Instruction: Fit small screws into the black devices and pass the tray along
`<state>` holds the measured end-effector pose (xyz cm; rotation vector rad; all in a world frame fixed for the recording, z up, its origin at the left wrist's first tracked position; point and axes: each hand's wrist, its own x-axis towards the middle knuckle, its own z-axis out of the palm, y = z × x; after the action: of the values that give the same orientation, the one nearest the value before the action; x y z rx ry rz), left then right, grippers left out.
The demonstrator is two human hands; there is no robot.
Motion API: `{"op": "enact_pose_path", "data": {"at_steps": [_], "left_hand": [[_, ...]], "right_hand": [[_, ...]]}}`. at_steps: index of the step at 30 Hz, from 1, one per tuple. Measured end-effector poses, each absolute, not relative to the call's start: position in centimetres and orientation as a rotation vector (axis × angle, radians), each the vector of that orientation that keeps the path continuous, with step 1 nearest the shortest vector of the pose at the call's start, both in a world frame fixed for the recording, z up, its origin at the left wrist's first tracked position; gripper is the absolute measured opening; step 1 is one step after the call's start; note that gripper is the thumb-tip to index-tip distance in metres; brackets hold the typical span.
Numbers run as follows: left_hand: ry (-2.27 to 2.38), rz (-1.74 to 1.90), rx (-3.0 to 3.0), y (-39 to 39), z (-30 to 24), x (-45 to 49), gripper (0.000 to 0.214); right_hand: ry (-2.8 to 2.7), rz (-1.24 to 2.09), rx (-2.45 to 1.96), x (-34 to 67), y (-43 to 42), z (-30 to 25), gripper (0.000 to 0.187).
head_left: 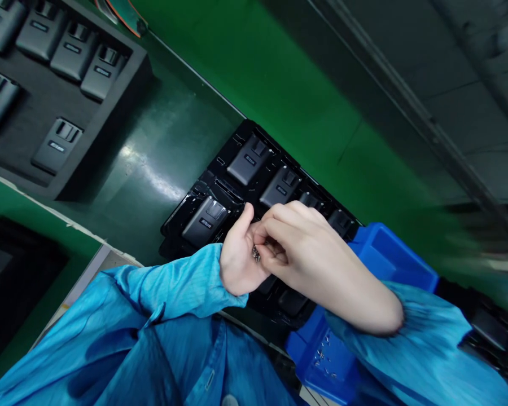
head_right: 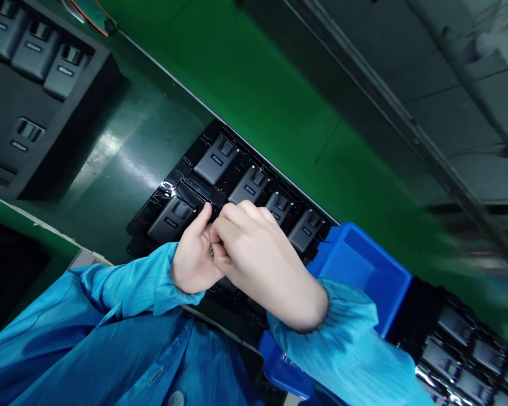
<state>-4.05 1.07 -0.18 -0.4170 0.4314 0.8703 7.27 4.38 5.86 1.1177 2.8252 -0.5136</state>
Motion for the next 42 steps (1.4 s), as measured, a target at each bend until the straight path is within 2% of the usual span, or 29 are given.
{"op": "enact_pose_path", "data": {"at_steps": [4, 10, 16, 25, 31, 42], "left_hand": [[0.379, 0.913, -0.422, 1.0, -0.5, -3.8, 0.072], [0.362, 0.876, -0.402, 1.3, -1.0, -3.9, 0.081], [0.304, 0.889, -0.378, 1.2, -1.9, -3.9, 0.083], [0.193, 0.894, -0.368, 1.0, -2.3, -3.8, 0.088], [0.266, 0.861, -0.388, 1.2, -2.0, -4.0, 0.09], [0.23, 0.911, -0.332, 0.9, -1.8, -4.1, 0.082]], "right_hand": [[3.024, -0.652, 1.176, 7.1, 7.1, 6.2, 0.012], [3.075, -0.49, 1.678, 6.0, 15.5, 2.0, 0.013], [2.993, -0.324, 1.663, 5.1, 20.1, -1.7, 0.008], [3.012, -0.095, 1.423, 4.4, 21.0, -1.8, 0.012], [2.992, -0.094, 1.335, 4.3, 20.5, -1.1, 0.014], [3.021, -0.063, 1.347, 5.7, 18.0, -0.8, 0.032]]}}
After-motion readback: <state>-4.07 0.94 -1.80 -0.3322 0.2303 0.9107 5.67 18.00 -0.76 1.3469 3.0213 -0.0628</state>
